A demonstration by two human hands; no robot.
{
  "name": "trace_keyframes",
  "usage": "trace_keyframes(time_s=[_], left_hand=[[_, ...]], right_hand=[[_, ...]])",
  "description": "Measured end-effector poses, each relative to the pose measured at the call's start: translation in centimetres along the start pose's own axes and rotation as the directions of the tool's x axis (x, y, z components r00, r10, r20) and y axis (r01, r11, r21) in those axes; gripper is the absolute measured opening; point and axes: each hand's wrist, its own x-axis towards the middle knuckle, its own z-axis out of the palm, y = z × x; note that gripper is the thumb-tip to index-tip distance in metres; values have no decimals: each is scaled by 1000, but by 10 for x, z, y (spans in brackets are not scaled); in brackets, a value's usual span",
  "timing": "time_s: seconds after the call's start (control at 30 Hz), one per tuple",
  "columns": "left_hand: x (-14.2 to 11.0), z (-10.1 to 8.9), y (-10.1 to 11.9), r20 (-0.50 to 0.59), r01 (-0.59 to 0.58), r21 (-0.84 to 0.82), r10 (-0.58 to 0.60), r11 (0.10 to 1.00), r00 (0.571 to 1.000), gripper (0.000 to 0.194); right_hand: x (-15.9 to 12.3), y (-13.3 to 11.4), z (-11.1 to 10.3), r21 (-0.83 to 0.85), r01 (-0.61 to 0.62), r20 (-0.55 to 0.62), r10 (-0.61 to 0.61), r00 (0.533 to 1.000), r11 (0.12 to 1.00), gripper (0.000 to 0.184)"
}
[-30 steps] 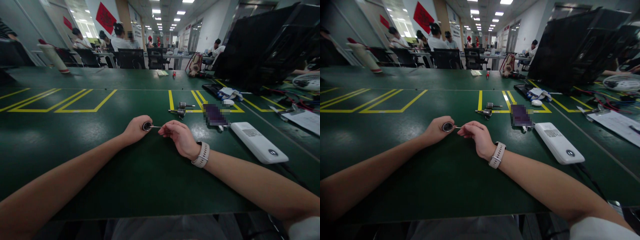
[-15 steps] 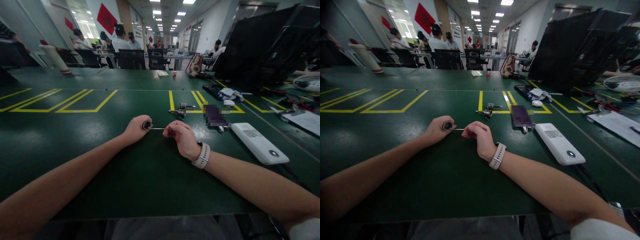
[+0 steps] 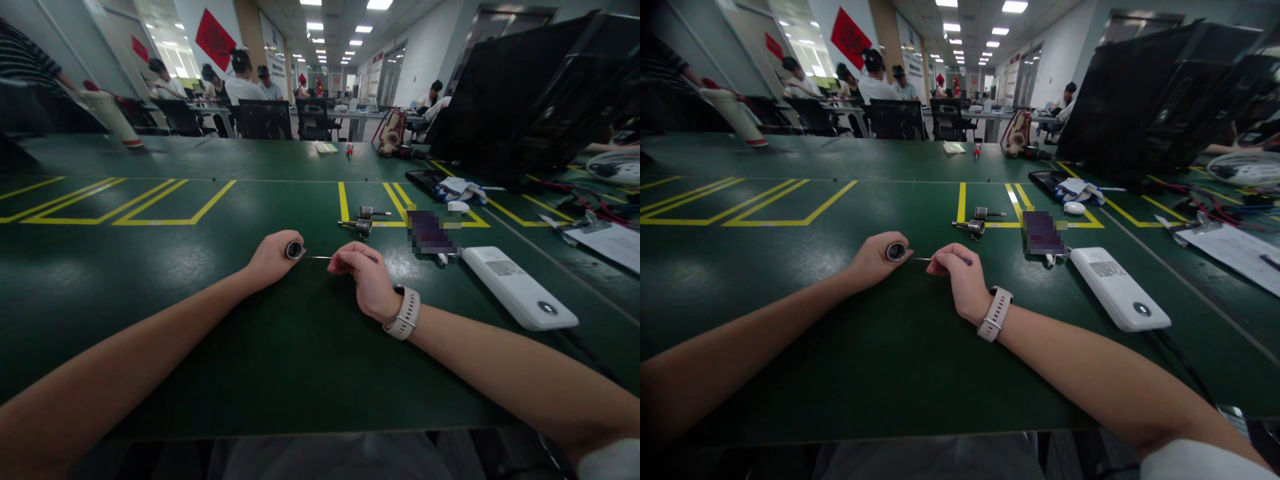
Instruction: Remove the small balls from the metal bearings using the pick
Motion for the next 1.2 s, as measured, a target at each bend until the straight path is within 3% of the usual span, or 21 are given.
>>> trace_keyframes(time_s=[0.2, 0.37, 0.6, 0.8, 1.03, 1.2], left_hand=[[-1, 0, 0, -12, 19, -2, -19, 1000, 1000, 14], [-1, -1, 1, -14, 6, -15, -7, 1000, 1000, 13], [-1, 2, -3, -45, -50, -75, 47, 996, 998, 18], [-2, 1, 0, -63, -107, -86, 102, 990, 993, 17], [-2, -2, 6, -12, -132, -99, 131, 986, 991, 20], [-3, -3, 6, 3, -150, -44, 150, 988, 989, 20]], right_hand=[[-2, -1, 1, 6, 104, -7, -104, 995, 995, 13], [-7, -4, 3, -84, 168, 121, -157, 980, 982, 10], [-11, -12, 5, -245, 211, 313, -129, 941, 946, 10], [-10, -15, 8, -350, 209, 295, -104, 950, 913, 10], [-9, -12, 6, -323, 221, 368, -93, 925, 920, 14], [-9, -13, 5, -310, 175, 356, -56, 933, 935, 13]])
